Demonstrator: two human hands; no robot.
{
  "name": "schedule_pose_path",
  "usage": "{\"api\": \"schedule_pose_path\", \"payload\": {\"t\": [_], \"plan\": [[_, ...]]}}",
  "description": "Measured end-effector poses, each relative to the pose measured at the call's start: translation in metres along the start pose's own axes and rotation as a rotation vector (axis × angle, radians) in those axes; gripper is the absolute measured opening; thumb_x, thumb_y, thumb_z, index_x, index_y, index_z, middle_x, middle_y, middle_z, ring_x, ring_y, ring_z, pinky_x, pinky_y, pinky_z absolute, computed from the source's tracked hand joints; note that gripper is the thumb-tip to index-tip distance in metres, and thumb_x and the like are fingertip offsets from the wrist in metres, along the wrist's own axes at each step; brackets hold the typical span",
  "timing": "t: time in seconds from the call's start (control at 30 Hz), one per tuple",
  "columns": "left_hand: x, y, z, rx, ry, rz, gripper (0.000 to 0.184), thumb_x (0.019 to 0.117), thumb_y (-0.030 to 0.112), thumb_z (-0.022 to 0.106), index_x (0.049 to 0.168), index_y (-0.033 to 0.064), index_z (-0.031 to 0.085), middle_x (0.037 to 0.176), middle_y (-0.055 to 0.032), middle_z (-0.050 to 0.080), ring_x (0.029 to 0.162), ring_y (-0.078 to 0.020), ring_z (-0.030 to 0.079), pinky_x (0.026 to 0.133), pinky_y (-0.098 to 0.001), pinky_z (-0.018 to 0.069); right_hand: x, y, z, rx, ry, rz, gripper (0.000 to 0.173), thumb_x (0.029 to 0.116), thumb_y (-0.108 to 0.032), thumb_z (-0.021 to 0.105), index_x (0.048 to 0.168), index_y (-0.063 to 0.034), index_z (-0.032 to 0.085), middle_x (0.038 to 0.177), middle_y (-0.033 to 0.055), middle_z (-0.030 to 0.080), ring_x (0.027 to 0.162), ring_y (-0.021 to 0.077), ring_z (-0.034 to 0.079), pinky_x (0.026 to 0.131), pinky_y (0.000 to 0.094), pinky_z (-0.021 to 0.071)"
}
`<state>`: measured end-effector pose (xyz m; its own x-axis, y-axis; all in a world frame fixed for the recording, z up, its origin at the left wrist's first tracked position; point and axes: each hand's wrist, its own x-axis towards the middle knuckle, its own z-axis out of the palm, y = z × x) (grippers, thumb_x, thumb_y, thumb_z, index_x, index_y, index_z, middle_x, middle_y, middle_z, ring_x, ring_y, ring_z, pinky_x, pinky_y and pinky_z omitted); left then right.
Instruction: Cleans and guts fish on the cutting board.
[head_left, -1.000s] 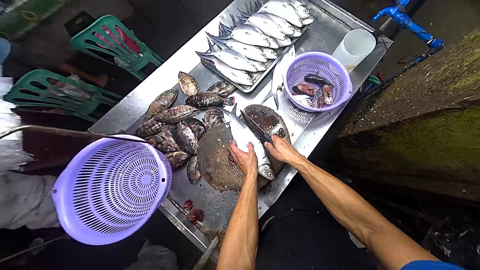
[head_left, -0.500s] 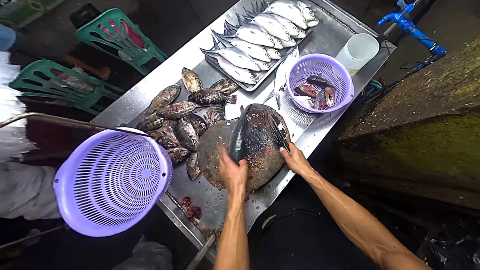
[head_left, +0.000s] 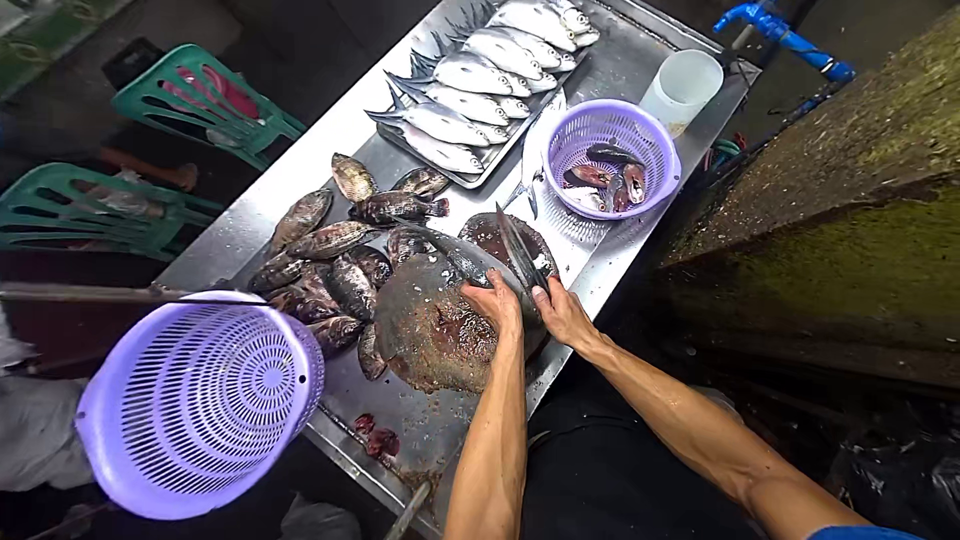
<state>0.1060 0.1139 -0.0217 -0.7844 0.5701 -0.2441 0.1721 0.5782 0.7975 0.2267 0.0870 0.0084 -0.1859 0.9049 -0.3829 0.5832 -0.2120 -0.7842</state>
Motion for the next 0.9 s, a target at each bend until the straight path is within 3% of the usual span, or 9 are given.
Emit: {"api": "schedule_pose_path", "payload": {"t": [0.27,0.37,0.43,0.47,0.6,0.7,0.77,0.83,0.9], "plan": [[-0.001,-0.004,0.007,0.033,0.049,0.064,0.057,0.1048,0.032,0.055,0.144,-0.0056,0.04,0.142,-0.0289,0.05,0.135,-0.0367,0.049,0.115,-0.045,0.0383,0.002,-0.002,-0.003,-0.099,0.0,-0.028,0.049,0.1095,-0.04,0.036,0.122,0.0005,0.06,0.091,0.0162,0.07,0.091,0.0314,0.071,0.085,0.0505,0.0564],[-0.001,-0.001,0.01,0.01,0.066,0.051,0.057,0.1046,0.032,0.055,0.146,-0.0044,0.039,0.143,-0.0283,0.049,0.135,-0.0365,0.049,0.115,-0.0459,0.0389,-0.005,-0.032,-0.015,0.025,0.416,-0.338,0.044,0.108,-0.035,0.043,0.119,0.0029,0.062,0.071,0.0073,0.064,0.062,0.0199,0.065,0.059,0.0404,0.0567],[-0.002,-0.002,0.01,0.017,0.063,0.024,0.058,0.1045,0.034,0.054,0.147,-0.0019,0.037,0.145,-0.0269,0.048,0.136,-0.0357,0.049,0.115,-0.0468,0.0399,-0.004,-0.031,-0.012,0.049,0.589,-0.5,0.048,0.1095,-0.036,0.04,0.123,0.0072,0.057,0.075,0.0078,0.065,0.063,0.0155,0.065,0.057,0.0352,0.058],[-0.002,-0.002,0.01,0.026,0.057,0.016,0.059,0.1047,0.036,0.053,0.148,-0.0014,0.036,0.146,-0.0265,0.047,0.137,-0.0356,0.048,0.115,-0.0472,0.0397,-0.003,-0.016,-0.002,0.004,0.566,-0.483,0.048,0.1096,-0.035,0.039,0.122,0.0079,0.056,0.073,0.0087,0.064,0.062,0.0169,0.066,0.057,0.0363,0.0584],[0.0,0.0,0.011,0.071,0.042,0.028,0.06,0.1045,0.036,0.054,0.147,-0.0023,0.038,0.146,-0.0289,0.045,0.138,-0.0394,0.045,0.115,-0.0496,0.038,0.004,-0.002,-0.01,-0.223,-0.132,0.064,0.049,0.1109,-0.041,0.035,0.128,-0.0008,0.057,0.102,0.0194,0.07,0.101,0.0345,0.07,0.091,0.0532,0.0546],[0.0,0.001,0.009,0.041,0.037,0.03,0.058,0.1039,0.033,0.054,0.146,-0.0024,0.039,0.144,-0.0285,0.047,0.138,-0.039,0.045,0.116,-0.049,0.0368,-0.002,-0.026,-0.027,0.011,0.214,-0.114,0.043,0.1088,-0.037,0.042,0.118,0.0002,0.06,0.072,0.0106,0.062,0.065,0.0252,0.065,0.065,0.0464,0.0556],[0.001,-0.001,0.009,0.026,0.044,0.022,0.057,0.1038,0.033,0.055,0.146,-0.002,0.039,0.144,-0.0279,0.048,0.136,-0.0384,0.047,0.114,-0.0488,0.0386,0.001,-0.028,-0.018,0.111,0.499,-0.323,0.043,0.1091,-0.036,0.04,0.12,0.0023,0.056,0.066,0.0042,0.058,0.054,0.016,0.06,0.052,0.0376,0.0555],[0.002,-0.002,0.009,0.028,0.042,0.014,0.057,0.1043,0.033,0.054,0.147,-0.0016,0.039,0.144,-0.0277,0.048,0.136,-0.038,0.047,0.114,-0.0486,0.0391,-0.001,-0.006,0.003,0.011,0.478,-0.296,0.046,0.109,-0.033,0.039,0.123,0.007,0.055,0.074,0.0097,0.064,0.065,0.0204,0.067,0.062,0.04,0.0592],[0.001,-0.003,0.008,0.025,0.032,0.014,0.057,0.1048,0.032,0.054,0.147,-0.0025,0.038,0.145,-0.0282,0.048,0.137,-0.0377,0.047,0.115,-0.0476,0.0384,-0.002,0.007,0.007,-0.128,0.047,-0.001,0.047,0.1101,-0.037,0.038,0.128,0.0024,0.056,0.096,0.018,0.07,0.093,0.0312,0.072,0.086,0.0498,0.0574]]}}
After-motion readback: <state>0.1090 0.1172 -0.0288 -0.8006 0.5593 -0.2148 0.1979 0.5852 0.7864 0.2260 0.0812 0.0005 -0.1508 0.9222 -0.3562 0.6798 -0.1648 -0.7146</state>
